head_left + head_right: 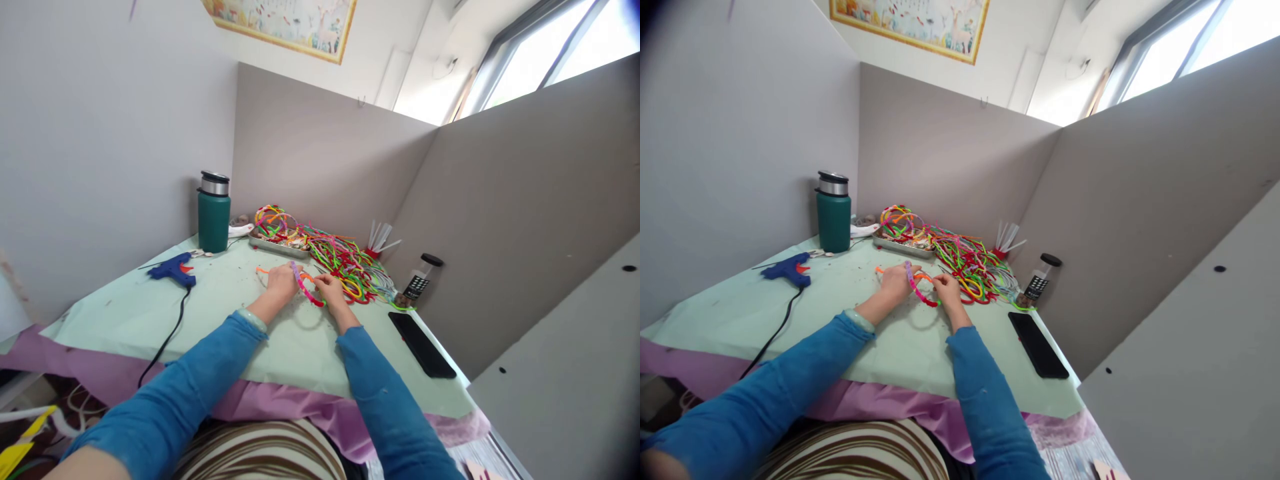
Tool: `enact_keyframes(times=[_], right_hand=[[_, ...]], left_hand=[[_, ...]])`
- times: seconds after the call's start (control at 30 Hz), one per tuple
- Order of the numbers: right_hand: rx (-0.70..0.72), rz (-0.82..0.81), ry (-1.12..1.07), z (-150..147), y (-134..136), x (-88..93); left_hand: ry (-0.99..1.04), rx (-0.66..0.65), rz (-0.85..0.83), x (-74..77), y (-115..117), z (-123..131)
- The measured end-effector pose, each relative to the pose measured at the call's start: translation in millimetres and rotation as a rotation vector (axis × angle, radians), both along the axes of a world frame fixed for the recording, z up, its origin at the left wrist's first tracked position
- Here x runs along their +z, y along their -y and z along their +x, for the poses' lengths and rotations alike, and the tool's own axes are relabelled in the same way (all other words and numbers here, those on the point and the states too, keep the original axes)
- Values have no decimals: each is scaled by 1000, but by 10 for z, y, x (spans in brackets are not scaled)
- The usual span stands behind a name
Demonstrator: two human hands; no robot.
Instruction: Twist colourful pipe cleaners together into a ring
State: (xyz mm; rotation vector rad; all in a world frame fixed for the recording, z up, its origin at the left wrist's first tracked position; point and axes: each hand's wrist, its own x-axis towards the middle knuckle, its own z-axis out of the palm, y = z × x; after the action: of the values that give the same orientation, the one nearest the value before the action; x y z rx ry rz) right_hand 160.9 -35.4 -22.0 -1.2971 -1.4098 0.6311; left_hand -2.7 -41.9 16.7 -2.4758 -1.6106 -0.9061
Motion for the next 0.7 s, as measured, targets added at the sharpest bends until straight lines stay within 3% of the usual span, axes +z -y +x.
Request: enact_keyframes(times=[0.23,0.47,0.7], right_hand=[[84,-20,31,-12,54,73],[64,-33,-3,43,78,140],[125,-182,-18,188,91,166]], left_hand=[[1,87,146,9,21,50],[42,82,208,69,90,57],[32,74,148,43,83,75]])
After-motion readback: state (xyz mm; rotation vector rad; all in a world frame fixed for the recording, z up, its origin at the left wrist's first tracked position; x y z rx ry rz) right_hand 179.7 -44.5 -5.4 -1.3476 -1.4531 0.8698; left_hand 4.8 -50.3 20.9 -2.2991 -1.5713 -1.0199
